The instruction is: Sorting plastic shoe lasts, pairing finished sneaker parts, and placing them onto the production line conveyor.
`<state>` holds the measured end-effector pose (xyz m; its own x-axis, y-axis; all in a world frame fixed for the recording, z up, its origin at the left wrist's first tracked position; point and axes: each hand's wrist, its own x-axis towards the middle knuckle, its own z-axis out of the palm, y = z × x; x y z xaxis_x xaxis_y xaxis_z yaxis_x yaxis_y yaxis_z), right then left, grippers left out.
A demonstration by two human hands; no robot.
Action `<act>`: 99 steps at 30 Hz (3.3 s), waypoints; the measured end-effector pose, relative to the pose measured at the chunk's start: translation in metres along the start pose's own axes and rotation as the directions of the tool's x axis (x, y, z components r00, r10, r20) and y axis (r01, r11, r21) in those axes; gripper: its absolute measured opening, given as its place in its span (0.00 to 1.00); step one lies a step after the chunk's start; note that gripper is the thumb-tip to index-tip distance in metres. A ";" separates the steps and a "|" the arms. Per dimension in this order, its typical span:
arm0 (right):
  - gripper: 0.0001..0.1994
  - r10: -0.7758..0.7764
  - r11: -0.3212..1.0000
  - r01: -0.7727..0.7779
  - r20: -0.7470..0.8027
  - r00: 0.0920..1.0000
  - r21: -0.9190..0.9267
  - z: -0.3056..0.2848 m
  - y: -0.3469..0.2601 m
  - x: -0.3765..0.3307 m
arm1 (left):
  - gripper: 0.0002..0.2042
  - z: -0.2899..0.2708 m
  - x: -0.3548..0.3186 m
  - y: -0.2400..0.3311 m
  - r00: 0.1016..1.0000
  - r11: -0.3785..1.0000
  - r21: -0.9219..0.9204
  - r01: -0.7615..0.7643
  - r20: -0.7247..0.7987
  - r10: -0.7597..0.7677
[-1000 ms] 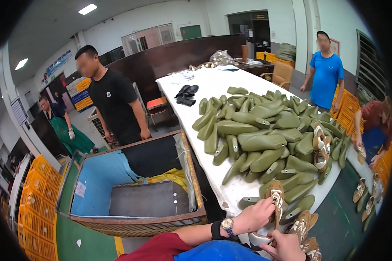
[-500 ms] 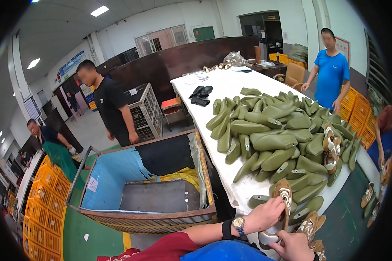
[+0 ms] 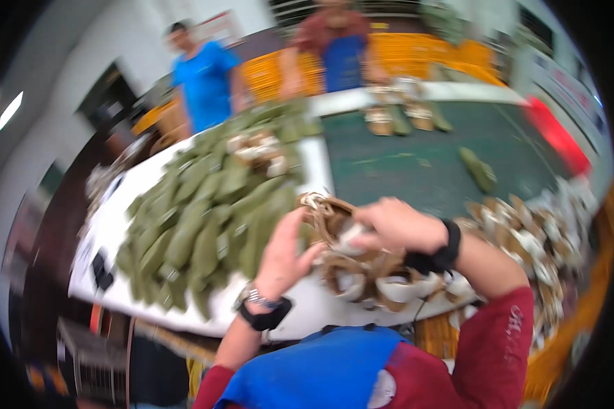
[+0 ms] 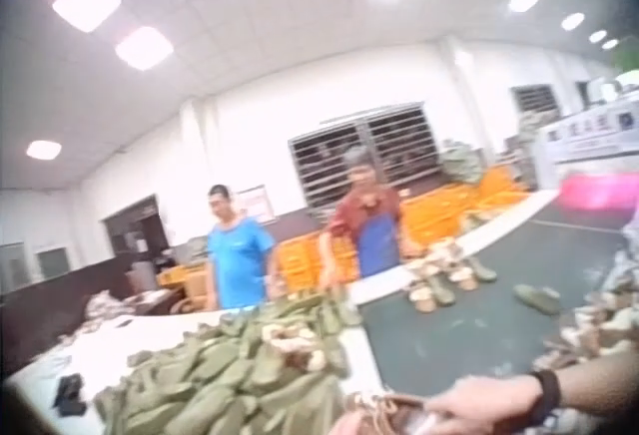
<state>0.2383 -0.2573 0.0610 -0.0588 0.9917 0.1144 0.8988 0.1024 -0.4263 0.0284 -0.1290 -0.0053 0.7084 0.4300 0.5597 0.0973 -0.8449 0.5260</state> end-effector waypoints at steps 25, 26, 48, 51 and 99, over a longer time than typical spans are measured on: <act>0.23 0.908 0.382 -0.917 -0.226 0.352 0.109 0.025 0.516 -0.023 | 0.35 0.120 -0.020 -0.063 0.597 0.958 0.266 0.106 0.753 -0.275; 0.23 0.864 0.469 -0.882 -0.229 0.448 0.044 0.025 0.513 -0.018 | 0.35 0.120 -0.020 -0.064 0.610 0.960 0.264 0.092 0.747 -0.264; 0.16 0.133 0.973 -0.026 0.465 0.875 -0.230 0.156 0.136 0.322 | 0.37 0.115 -0.050 -0.070 0.727 0.970 0.177 0.169 0.642 -0.243; 0.12 0.227 0.941 -0.143 0.257 0.939 -0.308 0.185 0.164 0.358 | 0.36 0.114 -0.053 -0.074 0.740 0.974 0.127 0.189 0.633 -0.226; 0.21 0.007 0.991 0.054 0.441 0.898 -0.126 0.082 0.181 0.205 | 0.30 0.089 -0.038 -0.089 0.932 0.966 -0.107 0.237 0.307 -0.194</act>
<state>0.3535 -0.0294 -0.0660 -0.2378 0.9251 -0.2960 0.9419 0.1453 -0.3028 0.0551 -0.0987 -0.1309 0.8557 0.4673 0.2224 0.1871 -0.6800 0.7089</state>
